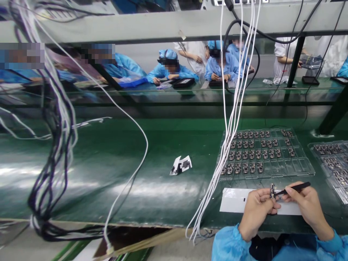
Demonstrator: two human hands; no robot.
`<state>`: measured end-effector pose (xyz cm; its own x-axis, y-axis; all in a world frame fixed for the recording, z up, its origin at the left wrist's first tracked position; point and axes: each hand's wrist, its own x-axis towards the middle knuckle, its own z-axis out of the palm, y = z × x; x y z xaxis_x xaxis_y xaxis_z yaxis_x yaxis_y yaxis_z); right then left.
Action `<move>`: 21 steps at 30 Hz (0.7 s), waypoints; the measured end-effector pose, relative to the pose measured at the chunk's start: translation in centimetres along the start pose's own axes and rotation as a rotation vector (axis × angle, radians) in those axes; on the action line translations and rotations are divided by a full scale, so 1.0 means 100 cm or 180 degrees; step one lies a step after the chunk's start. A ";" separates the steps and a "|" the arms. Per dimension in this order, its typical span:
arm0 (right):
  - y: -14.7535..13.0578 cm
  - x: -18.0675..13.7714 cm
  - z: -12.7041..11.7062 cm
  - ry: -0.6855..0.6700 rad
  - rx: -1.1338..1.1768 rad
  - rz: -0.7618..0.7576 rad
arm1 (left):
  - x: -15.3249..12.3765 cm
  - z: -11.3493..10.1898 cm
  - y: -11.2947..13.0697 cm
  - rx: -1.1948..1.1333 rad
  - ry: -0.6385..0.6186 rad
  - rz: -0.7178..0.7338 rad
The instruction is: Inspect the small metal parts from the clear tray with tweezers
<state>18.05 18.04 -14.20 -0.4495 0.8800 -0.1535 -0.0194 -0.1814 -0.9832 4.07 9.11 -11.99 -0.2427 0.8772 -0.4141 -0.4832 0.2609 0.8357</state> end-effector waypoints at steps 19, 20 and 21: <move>-0.009 -0.027 0.005 0.0199 -0.1272 -0.1528 | -0.002 0.003 -0.002 0.0079 0.0282 0.0082; -0.009 -0.027 0.006 0.0174 -0.1265 -0.1514 | -0.001 0.003 -0.002 0.0085 0.0276 0.0084; -0.009 -0.027 0.006 0.0132 -0.1264 -0.1491 | -0.001 0.003 -0.002 0.0096 0.0276 0.0087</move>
<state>18.77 15.52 -12.85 -0.4384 0.8444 0.3078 0.1314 0.3991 -0.9075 4.48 9.06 -12.00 -0.3281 0.8464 -0.4196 -0.4501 0.2504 0.8571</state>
